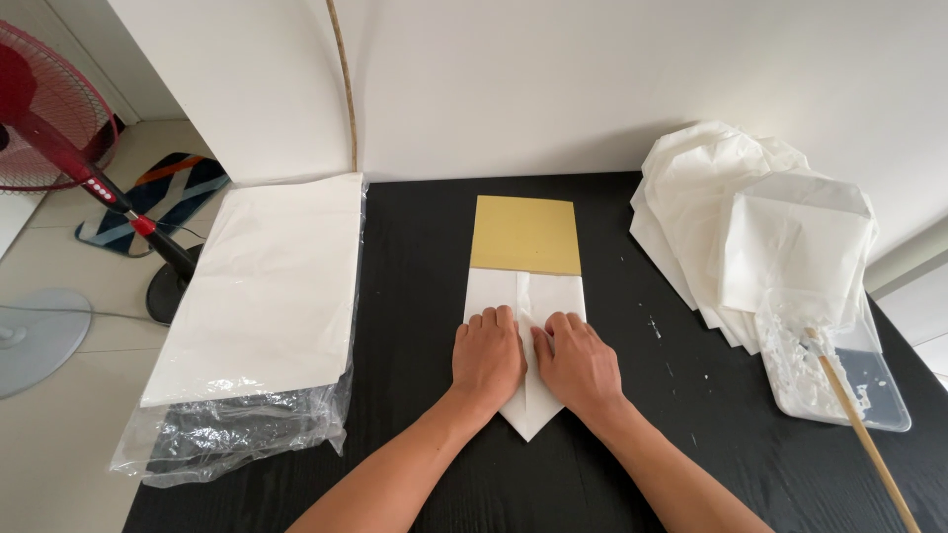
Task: The person folds a white sheet of paper on a black table, then uses a brush to apply white adhesive to the folded edges and presses them to seal. The process is repeated to form a small paper packet.
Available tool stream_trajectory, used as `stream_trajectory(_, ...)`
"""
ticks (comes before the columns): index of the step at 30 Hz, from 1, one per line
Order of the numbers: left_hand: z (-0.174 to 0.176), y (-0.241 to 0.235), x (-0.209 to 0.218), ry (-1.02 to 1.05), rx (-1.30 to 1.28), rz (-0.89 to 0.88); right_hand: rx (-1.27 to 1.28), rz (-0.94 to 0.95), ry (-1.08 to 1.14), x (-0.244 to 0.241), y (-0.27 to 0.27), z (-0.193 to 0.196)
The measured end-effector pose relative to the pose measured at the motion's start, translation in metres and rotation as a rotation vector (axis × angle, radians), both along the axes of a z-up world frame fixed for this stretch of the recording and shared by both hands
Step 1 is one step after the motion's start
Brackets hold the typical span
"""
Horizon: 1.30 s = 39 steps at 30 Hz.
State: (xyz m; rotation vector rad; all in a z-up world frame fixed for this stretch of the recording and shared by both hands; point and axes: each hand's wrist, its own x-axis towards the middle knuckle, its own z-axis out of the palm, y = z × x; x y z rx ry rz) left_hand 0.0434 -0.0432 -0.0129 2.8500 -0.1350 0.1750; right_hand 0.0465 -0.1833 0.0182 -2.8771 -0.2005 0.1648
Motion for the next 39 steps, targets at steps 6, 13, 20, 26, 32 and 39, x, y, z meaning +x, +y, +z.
stream_trajectory(6,0.005,0.003,-0.003,-0.139,-0.020,-0.016,0.033,-0.076,-0.007,0.000,0.006,0.010)
stream_trajectory(13,-0.041,0.021,-0.006,-0.240,-0.038,-0.284,0.086,-0.116,0.059,0.010,0.001,0.008)
stream_trajectory(20,0.005,0.034,-0.030,-0.073,0.019,-0.414,0.159,-0.061,0.008,0.017,-0.012,-0.004)
stream_trajectory(26,-0.015,0.043,-0.023,-0.027,0.102,-0.509,0.252,-0.016,-0.151,0.016,-0.017,-0.027)
stream_trajectory(32,-0.020,0.039,-0.040,-0.112,0.170,-0.505,0.197,-0.001,-0.237,0.014,-0.014,-0.032)
stream_trajectory(39,0.009,0.048,-0.057,0.211,0.070,-0.642,0.179,0.028,-0.287,0.014,-0.014,-0.034)
